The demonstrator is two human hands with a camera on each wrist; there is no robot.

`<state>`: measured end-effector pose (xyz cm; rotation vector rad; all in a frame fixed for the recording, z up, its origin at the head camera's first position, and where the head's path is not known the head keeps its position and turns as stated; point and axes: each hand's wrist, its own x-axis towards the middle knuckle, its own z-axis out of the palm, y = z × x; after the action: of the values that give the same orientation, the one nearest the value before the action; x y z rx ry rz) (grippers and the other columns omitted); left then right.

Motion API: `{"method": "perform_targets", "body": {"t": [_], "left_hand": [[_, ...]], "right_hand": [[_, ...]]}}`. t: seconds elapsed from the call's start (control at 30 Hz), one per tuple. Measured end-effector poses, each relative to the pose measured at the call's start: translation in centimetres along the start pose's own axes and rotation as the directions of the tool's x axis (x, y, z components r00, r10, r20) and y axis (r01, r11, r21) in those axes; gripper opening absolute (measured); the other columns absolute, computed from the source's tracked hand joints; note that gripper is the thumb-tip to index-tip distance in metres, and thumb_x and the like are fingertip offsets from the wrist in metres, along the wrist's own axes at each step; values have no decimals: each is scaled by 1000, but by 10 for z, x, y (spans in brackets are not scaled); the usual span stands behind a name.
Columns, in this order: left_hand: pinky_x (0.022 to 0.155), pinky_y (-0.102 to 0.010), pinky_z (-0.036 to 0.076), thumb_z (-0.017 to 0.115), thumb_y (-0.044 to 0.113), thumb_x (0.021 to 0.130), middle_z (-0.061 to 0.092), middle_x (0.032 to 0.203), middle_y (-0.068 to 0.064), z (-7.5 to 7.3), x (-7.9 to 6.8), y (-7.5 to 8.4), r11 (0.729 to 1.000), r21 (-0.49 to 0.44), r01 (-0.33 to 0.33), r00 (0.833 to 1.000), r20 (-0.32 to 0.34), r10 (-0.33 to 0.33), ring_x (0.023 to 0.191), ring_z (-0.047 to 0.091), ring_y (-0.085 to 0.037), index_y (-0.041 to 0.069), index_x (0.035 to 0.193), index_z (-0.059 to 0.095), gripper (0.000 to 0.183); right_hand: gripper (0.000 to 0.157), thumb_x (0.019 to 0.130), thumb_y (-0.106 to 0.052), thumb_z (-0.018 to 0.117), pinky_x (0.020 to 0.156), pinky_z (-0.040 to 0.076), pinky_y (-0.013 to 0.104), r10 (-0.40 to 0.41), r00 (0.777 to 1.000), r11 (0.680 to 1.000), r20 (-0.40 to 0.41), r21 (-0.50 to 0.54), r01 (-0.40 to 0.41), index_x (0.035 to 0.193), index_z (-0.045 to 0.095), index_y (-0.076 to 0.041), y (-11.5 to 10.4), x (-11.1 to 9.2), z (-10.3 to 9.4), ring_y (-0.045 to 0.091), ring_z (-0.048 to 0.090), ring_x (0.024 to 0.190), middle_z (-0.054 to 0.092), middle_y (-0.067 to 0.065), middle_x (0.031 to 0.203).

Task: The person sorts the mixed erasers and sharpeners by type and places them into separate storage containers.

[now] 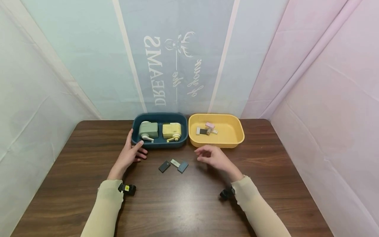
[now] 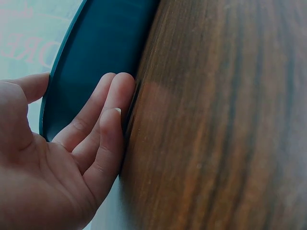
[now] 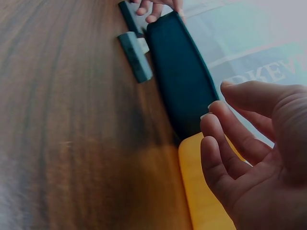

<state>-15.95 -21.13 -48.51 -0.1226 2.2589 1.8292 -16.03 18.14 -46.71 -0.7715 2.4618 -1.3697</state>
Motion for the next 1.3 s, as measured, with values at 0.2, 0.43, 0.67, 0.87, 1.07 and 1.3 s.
{"method": "perform_targets", "body": {"t": [0.2,0.43,0.67,0.87,1.07,1.3], "left_hand": [[65,-38,56,44,38,107,72,96,-21,0,1,-3,1000,2,-10,1000,3,10,78,72,-29,44,156,-14,76],[66,-38,56,44,37,107,71,98,-22,-2,-1,-4,1000,9,-14,1000,-8,14,79,72,-30,43,156,-14,76],[65,-38,56,45,36,107,71,98,-23,-2,0,-4,1000,-2,-8,1000,-2,8,79,72,-32,46,156,-13,76],[65,-39,55,45,35,107,70,99,-25,-2,3,-2,1000,-5,-16,1000,8,16,81,72,-34,47,155,-13,76],[64,-38,55,46,38,107,71,97,-22,-1,4,-2,1000,-7,-11,1000,2,11,79,72,-31,48,155,-12,77],[63,-38,55,46,34,107,72,94,-20,-1,5,-6,1000,-24,-11,1000,-4,11,77,72,-31,47,156,-12,77]], "right_hand": [[27,89,-10,75,77,51,31,32,999,999,16,-35,-31,116,72,-6,8,-1,10,12,64,90,71,-1,100],[26,88,-6,75,77,53,31,7,998,997,59,-71,-2,114,72,-8,5,4,26,13,65,91,70,-1,104],[31,87,-5,77,78,54,30,-23,997,996,80,-87,30,117,71,-7,0,10,36,15,65,93,67,1,105],[39,84,-5,79,82,53,28,-53,993,990,107,-127,67,122,69,-7,-2,15,39,13,64,99,65,-1,116],[44,84,-4,79,85,53,30,-47,988,988,149,-138,68,127,68,-9,-3,18,40,12,63,102,64,-2,121],[39,84,-4,79,82,52,29,0,991,987,134,-158,21,121,71,-12,0,18,47,9,62,95,67,-5,108]]}}
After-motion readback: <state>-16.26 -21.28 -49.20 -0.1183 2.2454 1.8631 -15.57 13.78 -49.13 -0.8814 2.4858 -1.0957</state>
